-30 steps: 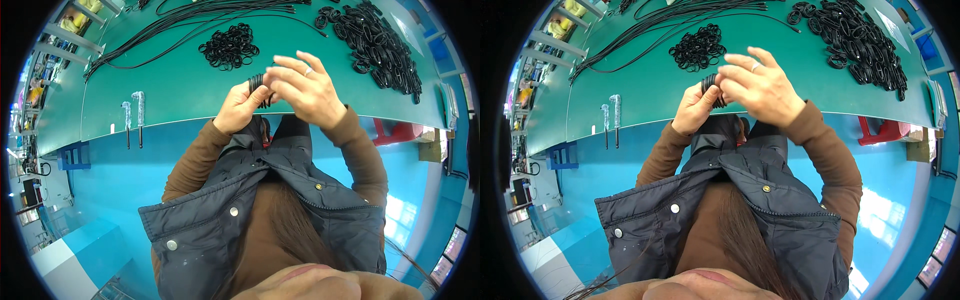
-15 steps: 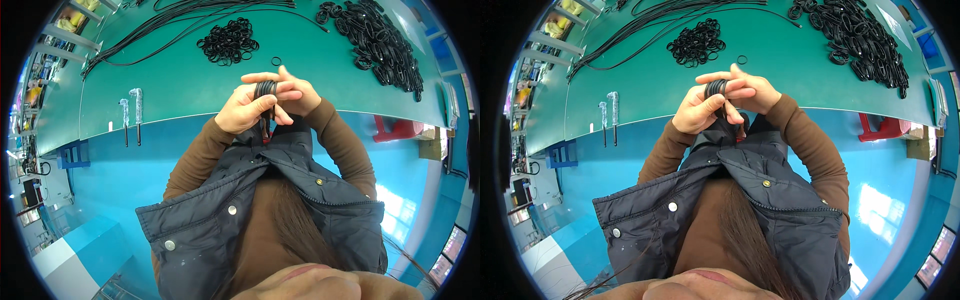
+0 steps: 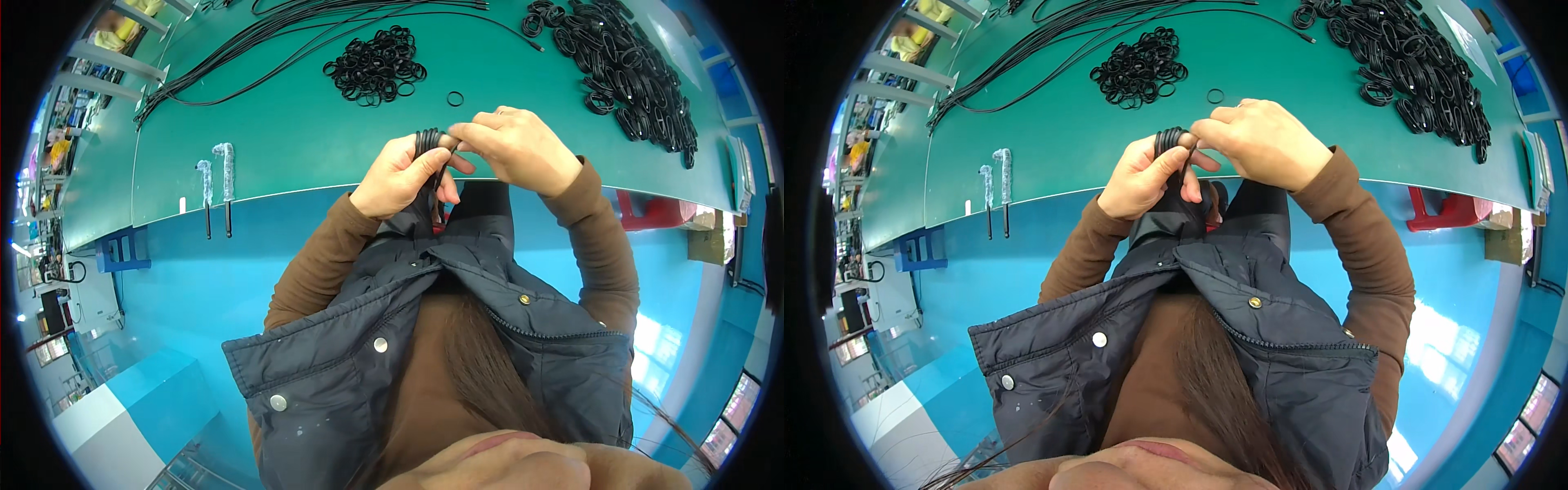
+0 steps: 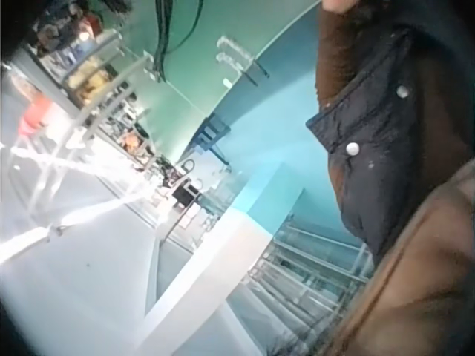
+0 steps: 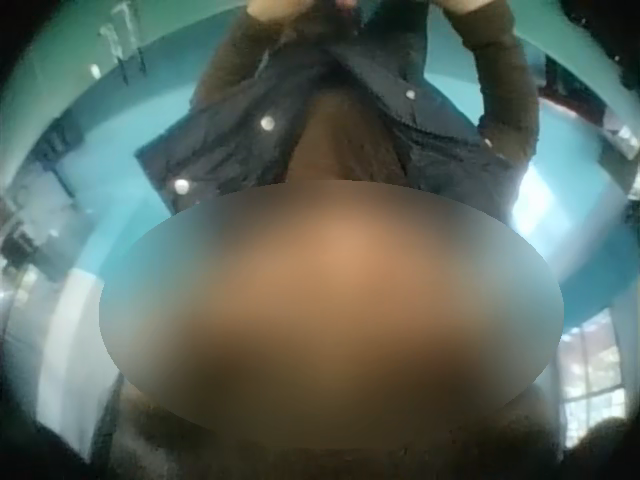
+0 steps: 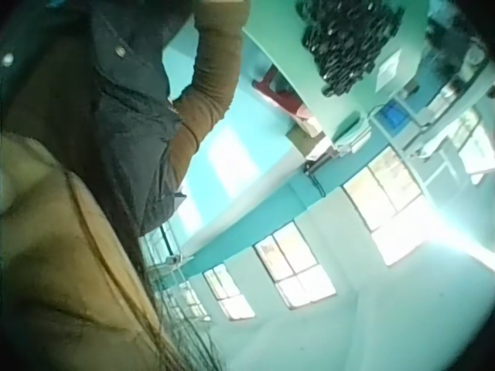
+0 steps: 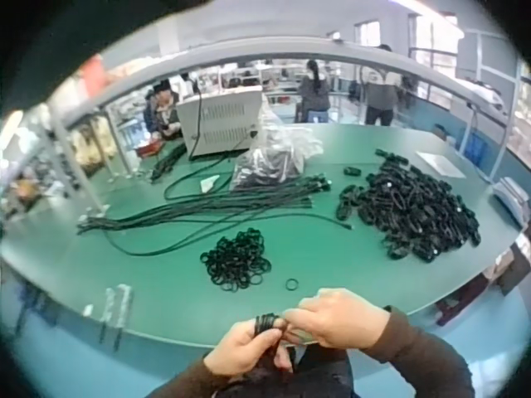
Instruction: Organizing and bundling black electrical cables with small rubber rings.
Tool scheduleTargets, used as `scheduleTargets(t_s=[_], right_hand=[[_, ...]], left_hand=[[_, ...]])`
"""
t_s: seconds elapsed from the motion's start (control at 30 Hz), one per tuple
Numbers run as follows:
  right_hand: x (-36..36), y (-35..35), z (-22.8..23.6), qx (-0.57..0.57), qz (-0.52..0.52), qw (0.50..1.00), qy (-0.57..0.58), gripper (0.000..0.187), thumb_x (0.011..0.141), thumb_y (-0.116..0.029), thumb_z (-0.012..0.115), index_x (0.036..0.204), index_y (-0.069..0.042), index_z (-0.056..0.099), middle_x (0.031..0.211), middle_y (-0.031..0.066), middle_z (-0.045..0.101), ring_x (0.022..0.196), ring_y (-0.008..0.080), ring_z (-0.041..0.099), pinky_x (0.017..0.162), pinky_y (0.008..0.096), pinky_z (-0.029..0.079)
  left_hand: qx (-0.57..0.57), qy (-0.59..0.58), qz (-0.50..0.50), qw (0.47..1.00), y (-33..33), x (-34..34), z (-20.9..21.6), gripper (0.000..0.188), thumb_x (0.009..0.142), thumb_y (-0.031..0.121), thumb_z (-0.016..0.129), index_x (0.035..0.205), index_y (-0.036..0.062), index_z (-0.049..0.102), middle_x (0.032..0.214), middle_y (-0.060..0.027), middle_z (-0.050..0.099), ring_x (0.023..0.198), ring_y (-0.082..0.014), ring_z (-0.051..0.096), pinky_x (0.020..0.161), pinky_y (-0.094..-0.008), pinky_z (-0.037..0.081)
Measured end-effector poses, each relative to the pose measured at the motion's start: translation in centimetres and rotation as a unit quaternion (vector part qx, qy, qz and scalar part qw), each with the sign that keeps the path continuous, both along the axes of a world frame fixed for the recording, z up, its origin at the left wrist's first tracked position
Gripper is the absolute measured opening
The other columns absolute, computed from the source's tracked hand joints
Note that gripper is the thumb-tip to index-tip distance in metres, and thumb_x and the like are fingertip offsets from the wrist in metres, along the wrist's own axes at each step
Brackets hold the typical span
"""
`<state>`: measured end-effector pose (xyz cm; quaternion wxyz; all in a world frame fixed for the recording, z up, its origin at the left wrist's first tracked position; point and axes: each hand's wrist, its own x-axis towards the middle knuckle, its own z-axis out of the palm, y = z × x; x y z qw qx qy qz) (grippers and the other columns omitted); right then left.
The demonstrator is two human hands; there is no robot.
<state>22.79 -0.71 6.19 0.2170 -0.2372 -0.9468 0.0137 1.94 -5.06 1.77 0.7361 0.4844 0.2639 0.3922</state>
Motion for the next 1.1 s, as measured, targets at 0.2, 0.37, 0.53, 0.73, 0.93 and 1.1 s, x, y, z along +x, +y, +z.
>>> scheduleTargets(t_s=[0.2,0.37,0.53,0.73,0.93,1.1], right_hand=[[0.2,0.8,-1.3,-0.134,-0.025,0.988,0.073,0.024,0.083,-0.002,0.059,0.106,-0.004,0.064,0.084,0.0043,0.066,0.070,0.0167,0.060,0.067,0.0260,0.049],[-0.9,-0.3,-3.7,-0.369,-0.044,0.903,0.215,0.025,0.088,-0.006,0.057,0.112,-0.001,0.062,0.082,0.0046,0.066,0.070,0.0158,0.059,0.066,0.0255,0.048],[-1.9,-1.2,-4.4,-0.607,0.027,0.675,0.417,0.039,0.089,-0.016,0.059,0.124,0.000,0.056,0.092,0.0091,0.066,0.069,0.0140,0.058,0.063,0.0240,0.047],[-0.9,0.7,-5.3,-0.118,0.076,0.981,0.135,0.063,0.085,-0.026,0.065,0.138,0.000,0.044,0.118,0.0204,0.060,0.063,0.0115,0.055,0.054,0.0211,0.045],[-1.7,-0.6,-0.7,-0.547,0.036,0.828,0.119,0.062,0.083,-0.029,0.067,0.134,0.000,0.048,0.122,0.0209,0.057,0.058,0.0109,0.053,0.047,0.0203,0.044],[-3.1,-1.3,-3.2,-0.589,0.066,0.751,0.290,0.050,0.086,-0.030,0.067,0.123,0.001,0.054,0.100,0.0136,0.062,0.053,0.0097,0.051,0.040,0.0203,0.039]], left_hand=[[0.010,0.009,0.004,1.000,0.1,0.8,0.5,0.022,0.098,0.009,0.050,0.112,-0.0070,0.057,0.101,-0.0190,0.067,0.081,-0.0231,0.069,0.070,-0.0263,0.057],[0.002,-0.021,0.018,1.000,0.2,0.4,0.2,0.021,0.097,0.006,0.049,0.112,-0.0070,0.057,0.100,-0.0178,0.067,0.090,-0.0248,0.069,0.078,-0.0280,0.057],[0.013,-0.026,0.040,0.999,0.2,0.6,0.6,0.019,0.096,0.006,0.050,0.110,-0.0047,0.059,0.098,-0.0151,0.067,0.086,-0.0233,0.068,0.075,-0.0279,0.056],[0.110,0.040,0.030,0.993,0.1,0.7,-0.2,0.016,0.092,0.004,0.053,0.104,-0.0011,0.063,0.091,-0.0110,0.068,0.074,-0.0192,0.065,0.066,-0.0256,0.052],[0.177,0.115,-0.005,0.977,-0.3,1.0,-0.6,0.015,0.087,0.003,0.053,0.098,0.0003,0.064,0.086,-0.0084,0.067,0.068,-0.0159,0.060,0.060,-0.0241,0.048],[0.185,0.095,0.004,0.978,0.4,1.0,-2.0,0.016,0.085,0.001,0.053,0.096,-0.0006,0.063,0.082,-0.0079,0.067,0.068,-0.0149,0.059,0.059,-0.0243,0.048]])
